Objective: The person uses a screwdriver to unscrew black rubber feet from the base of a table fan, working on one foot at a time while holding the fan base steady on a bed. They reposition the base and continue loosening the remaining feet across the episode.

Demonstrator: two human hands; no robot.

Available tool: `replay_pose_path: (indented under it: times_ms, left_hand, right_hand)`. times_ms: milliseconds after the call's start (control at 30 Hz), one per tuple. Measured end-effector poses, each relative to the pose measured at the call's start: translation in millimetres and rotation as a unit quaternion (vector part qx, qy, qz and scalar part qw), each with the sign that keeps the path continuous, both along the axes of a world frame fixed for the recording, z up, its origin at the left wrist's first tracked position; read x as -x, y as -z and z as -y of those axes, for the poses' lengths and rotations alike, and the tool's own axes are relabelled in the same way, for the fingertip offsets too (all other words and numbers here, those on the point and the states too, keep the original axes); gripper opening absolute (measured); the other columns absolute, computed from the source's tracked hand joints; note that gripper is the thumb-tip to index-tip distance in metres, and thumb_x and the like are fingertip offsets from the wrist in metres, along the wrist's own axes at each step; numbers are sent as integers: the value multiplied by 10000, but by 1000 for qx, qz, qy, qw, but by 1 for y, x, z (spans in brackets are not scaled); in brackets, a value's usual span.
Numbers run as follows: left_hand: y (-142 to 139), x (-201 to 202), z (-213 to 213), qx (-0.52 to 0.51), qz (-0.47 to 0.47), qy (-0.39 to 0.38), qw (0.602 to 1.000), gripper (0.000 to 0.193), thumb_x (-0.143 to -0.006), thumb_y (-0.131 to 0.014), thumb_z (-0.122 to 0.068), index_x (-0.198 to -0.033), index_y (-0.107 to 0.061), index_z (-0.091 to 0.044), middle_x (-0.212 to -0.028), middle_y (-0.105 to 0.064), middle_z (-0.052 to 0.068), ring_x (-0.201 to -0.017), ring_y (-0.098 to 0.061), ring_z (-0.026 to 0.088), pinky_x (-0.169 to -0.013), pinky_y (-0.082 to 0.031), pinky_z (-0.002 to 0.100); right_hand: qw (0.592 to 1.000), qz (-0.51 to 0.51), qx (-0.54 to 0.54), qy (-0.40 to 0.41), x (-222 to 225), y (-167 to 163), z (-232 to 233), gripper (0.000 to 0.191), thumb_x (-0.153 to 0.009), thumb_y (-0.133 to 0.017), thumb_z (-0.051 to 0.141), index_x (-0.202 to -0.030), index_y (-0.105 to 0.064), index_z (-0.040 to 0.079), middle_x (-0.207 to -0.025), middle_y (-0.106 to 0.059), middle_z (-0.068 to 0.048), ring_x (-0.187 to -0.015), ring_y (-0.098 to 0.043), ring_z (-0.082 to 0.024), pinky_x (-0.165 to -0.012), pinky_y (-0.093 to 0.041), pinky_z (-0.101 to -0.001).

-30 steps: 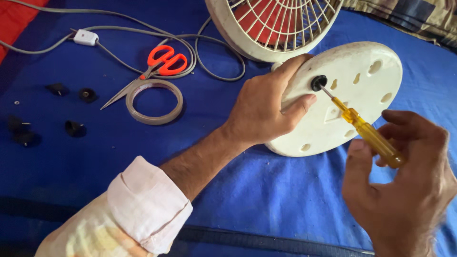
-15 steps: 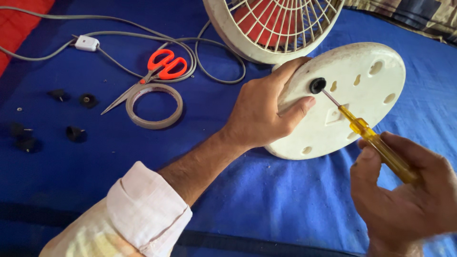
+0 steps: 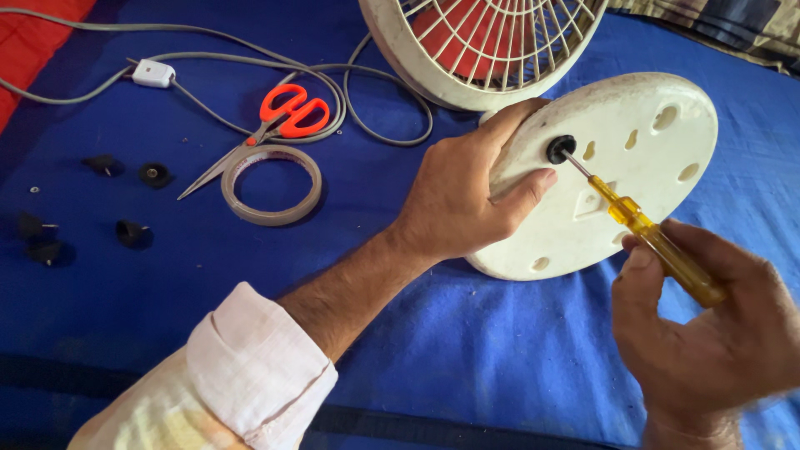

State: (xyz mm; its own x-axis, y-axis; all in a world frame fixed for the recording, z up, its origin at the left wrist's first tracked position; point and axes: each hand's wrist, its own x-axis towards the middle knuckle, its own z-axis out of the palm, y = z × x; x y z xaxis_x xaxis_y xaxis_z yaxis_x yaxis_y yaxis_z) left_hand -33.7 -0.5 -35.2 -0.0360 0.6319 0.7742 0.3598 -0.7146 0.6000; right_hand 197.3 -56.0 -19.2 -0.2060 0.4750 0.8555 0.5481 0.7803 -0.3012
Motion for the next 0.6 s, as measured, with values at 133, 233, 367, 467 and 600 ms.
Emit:
replay_pose_path:
  times_ms: [133, 233, 367, 467, 600]
  left_hand:
    - [0, 1, 1, 6, 5, 10, 1000, 618, -969, -725, -283, -1475, -495, -14, -1226, -748, 183, -1125, -781, 285, -992, -627, 359]
    - [0, 2, 2, 11, -3, 3, 1000, 623, -965, -728, -292, -1471, -497, -11, -1208, -748, 185, -1109, -780, 287, -984, -625, 361]
    - [0, 3, 3, 7, 0, 0, 1000, 620, -964, -733, -287, -1470, -503, -11, -1216, -748, 190, -1123, -773, 297, -985, -622, 368]
    - [0, 3, 4, 8, 4, 2, 1000, 616, -962, -731, -283, -1469, -506, -14, -1215, -751, 188, -1123, -774, 297, -981, -623, 368]
    - [0, 4, 4, 2, 10, 4, 1000, 613, -967, -731, -282, -1473, -503, -21, -1229, -747, 187, -1138, -773, 297, -993, -623, 365]
  right_hand:
    - [1000, 3, 6, 6, 0, -2, 1, 204, -1082, -713, -21, -1213, -603, -131, -1108, -737, -195, -1027, -781, -221, -973, -640, -273]
    - [1000, 3, 9, 0, 0, 0, 2, 191, -1087, -712, -21, -1194, -592, -124, -1114, -739, -193, -1034, -783, -220, -987, -643, -275]
    - [1000, 8, 5, 2, 1, 2, 3, 200, -1081, -709, -32, -1216, -601, -133, -1106, -737, -195, -1031, -783, -227, -986, -643, -281]
    - [1000, 1, 3, 1, 2, 3, 3, 193, -1078, -704, -44, -1205, -589, -133, -1117, -729, -199, -1031, -780, -230, -986, -646, -282]
    - [1000, -25, 11, -4, 3, 4, 3, 222, -1062, -706, -55, -1231, -596, -148, -1131, -720, -202, -1025, -772, -230, -981, -644, -285]
